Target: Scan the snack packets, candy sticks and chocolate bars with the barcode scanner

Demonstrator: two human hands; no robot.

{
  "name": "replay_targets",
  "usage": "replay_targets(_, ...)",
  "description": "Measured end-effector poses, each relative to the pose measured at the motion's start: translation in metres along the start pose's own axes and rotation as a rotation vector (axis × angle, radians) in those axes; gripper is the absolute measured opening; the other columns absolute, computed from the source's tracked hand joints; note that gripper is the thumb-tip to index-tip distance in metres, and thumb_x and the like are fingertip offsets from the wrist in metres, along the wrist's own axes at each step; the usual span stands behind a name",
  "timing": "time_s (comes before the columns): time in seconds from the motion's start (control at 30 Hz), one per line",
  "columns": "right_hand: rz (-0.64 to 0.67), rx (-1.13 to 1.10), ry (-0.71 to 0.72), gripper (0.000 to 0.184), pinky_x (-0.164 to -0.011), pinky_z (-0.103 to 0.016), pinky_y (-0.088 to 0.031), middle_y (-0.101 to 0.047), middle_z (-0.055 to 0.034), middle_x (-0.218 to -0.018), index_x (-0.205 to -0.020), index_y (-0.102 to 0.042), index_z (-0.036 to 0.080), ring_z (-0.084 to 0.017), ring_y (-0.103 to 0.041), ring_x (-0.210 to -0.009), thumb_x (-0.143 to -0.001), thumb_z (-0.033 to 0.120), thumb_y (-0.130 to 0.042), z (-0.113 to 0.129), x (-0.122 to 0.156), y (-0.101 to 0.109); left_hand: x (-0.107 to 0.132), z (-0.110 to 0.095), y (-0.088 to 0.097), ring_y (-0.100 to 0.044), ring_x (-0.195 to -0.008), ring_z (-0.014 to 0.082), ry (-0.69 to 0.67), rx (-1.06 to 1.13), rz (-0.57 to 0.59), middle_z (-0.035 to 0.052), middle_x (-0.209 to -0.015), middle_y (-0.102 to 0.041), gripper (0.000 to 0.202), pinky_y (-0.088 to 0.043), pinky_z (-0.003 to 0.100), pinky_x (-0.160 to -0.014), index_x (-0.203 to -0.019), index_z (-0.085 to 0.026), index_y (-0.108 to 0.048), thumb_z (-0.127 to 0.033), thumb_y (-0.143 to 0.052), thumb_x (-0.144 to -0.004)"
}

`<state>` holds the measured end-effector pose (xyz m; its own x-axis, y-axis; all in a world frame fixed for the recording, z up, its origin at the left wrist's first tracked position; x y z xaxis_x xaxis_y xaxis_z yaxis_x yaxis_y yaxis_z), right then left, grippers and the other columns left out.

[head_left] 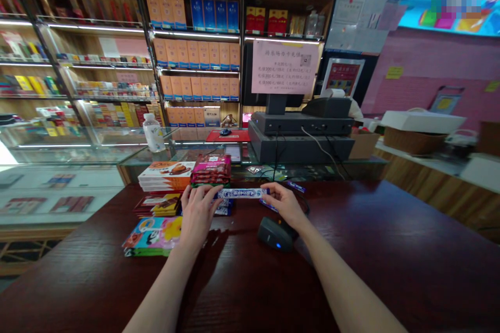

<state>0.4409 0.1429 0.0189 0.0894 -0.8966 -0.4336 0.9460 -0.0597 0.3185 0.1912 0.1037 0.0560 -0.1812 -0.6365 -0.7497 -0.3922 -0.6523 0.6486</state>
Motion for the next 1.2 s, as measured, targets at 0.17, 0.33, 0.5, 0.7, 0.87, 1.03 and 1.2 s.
replay_targets(0.17, 0.053, 0.157, 0.031, 0.035, -0.071, -0.029, -0.045, -0.061, 0.0028, -0.081, -0.112, -0.066, 0.023, -0.015, -0.056, -0.070, -0.077, 0.025, -0.066, 0.018, -0.002, -0.010, -0.005, 0.012, 0.004, -0.061, -0.105, 0.0253, 0.040, -0.068, 0.070, 0.0038, -0.111, -0.069, 0.032, -0.026, 0.056, -0.114, -0.123, -0.034, -0.065, -0.033, -0.062, -0.091)
replay_targets(0.33, 0.110, 0.423, 0.128, 0.029, -0.075, -0.029, -0.044, -0.065, -0.0002, -0.091, -0.106, -0.068, 0.023, -0.016, -0.058, -0.077, -0.079, 0.017, -0.062, 0.058, -0.007, -0.026, -0.011, 0.023, 0.014, -0.062, -0.107, 0.0272, 0.060, -0.139, 0.199, 0.0035, -0.110, -0.071, 0.029, -0.021, 0.061, -0.115, -0.120, -0.034, -0.066, -0.034, -0.061, -0.091)
replay_targets(0.5, 0.230, 0.595, 0.010, 0.027, -0.071, -0.025, -0.041, -0.067, -0.0004, -0.096, -0.103, -0.068, 0.023, -0.016, -0.060, -0.080, -0.077, 0.015, -0.066, 0.069, -0.015, -0.052, -0.015, 0.040, 0.019, -0.061, -0.114, 0.0284, 0.109, -0.211, 0.398, 0.0031, -0.117, -0.069, 0.028, -0.017, 0.062, -0.115, -0.119, -0.034, -0.067, -0.035, -0.061, -0.092)
replay_targets(0.7, 0.312, 0.750, -0.108, 0.030, -0.075, -0.027, -0.040, -0.072, -0.0001, -0.106, -0.105, -0.068, 0.027, -0.020, -0.065, -0.096, -0.076, 0.019, -0.067, 0.065, -0.024, -0.083, -0.017, 0.063, 0.015, -0.057, -0.119, 0.0300, 0.197, -0.299, 0.609, 0.0072, -0.121, -0.065, 0.031, -0.033, 0.052, -0.108, -0.116, -0.033, -0.071, -0.033, -0.066, -0.085)
replay_targets(0.87, 0.339, 0.817, -0.151, 0.031, -0.082, -0.033, -0.042, -0.072, -0.0031, -0.113, -0.105, -0.068, 0.027, -0.025, -0.064, -0.108, -0.075, 0.019, -0.066, 0.059, -0.028, -0.103, -0.018, 0.076, 0.006, -0.057, -0.120, 0.0325, 0.222, -0.338, 0.729, 0.0115, -0.121, -0.064, 0.033, -0.043, 0.046, -0.097, -0.115, -0.030, -0.072, -0.031, -0.068, -0.082)
replay_targets(1.03, 0.372, 0.850, -0.191, 0.035, -0.086, -0.037, -0.043, -0.071, -0.0034, -0.119, -0.107, -0.069, 0.028, -0.028, -0.064, -0.113, -0.074, 0.017, -0.066, 0.047, -0.028, -0.117, -0.018, 0.078, -0.001, -0.061, -0.118, 0.0316, 0.219, -0.341, 0.793, 0.0130, -0.121, -0.068, 0.031, -0.045, 0.043, -0.096, -0.111, -0.024, -0.073, -0.026, -0.069, -0.080)
replay_targets(1.2, 0.391, 0.873, -0.223, 0.035, -0.089, -0.037, -0.043, -0.072, -0.0035, -0.119, -0.107, -0.069, 0.028, -0.027, -0.064, -0.115, -0.075, 0.016, -0.067, 0.035, -0.028, -0.127, -0.015, 0.080, -0.010, -0.063, -0.117, 0.0307, 0.227, -0.368, 0.825, 0.0141, -0.120, -0.071, 0.028, -0.044, 0.042, -0.097, -0.105, -0.022, -0.074, -0.020, -0.066, -0.079)
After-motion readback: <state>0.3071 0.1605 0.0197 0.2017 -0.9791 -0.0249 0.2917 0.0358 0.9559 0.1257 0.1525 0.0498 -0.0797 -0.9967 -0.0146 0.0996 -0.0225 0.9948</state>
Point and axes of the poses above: each hand's wrist, its own x-axis away from the middle knuckle, its own y-axis out of the back of the hand, z = x × y, the point moved 9 cm from there along -x, towards the middle knuckle
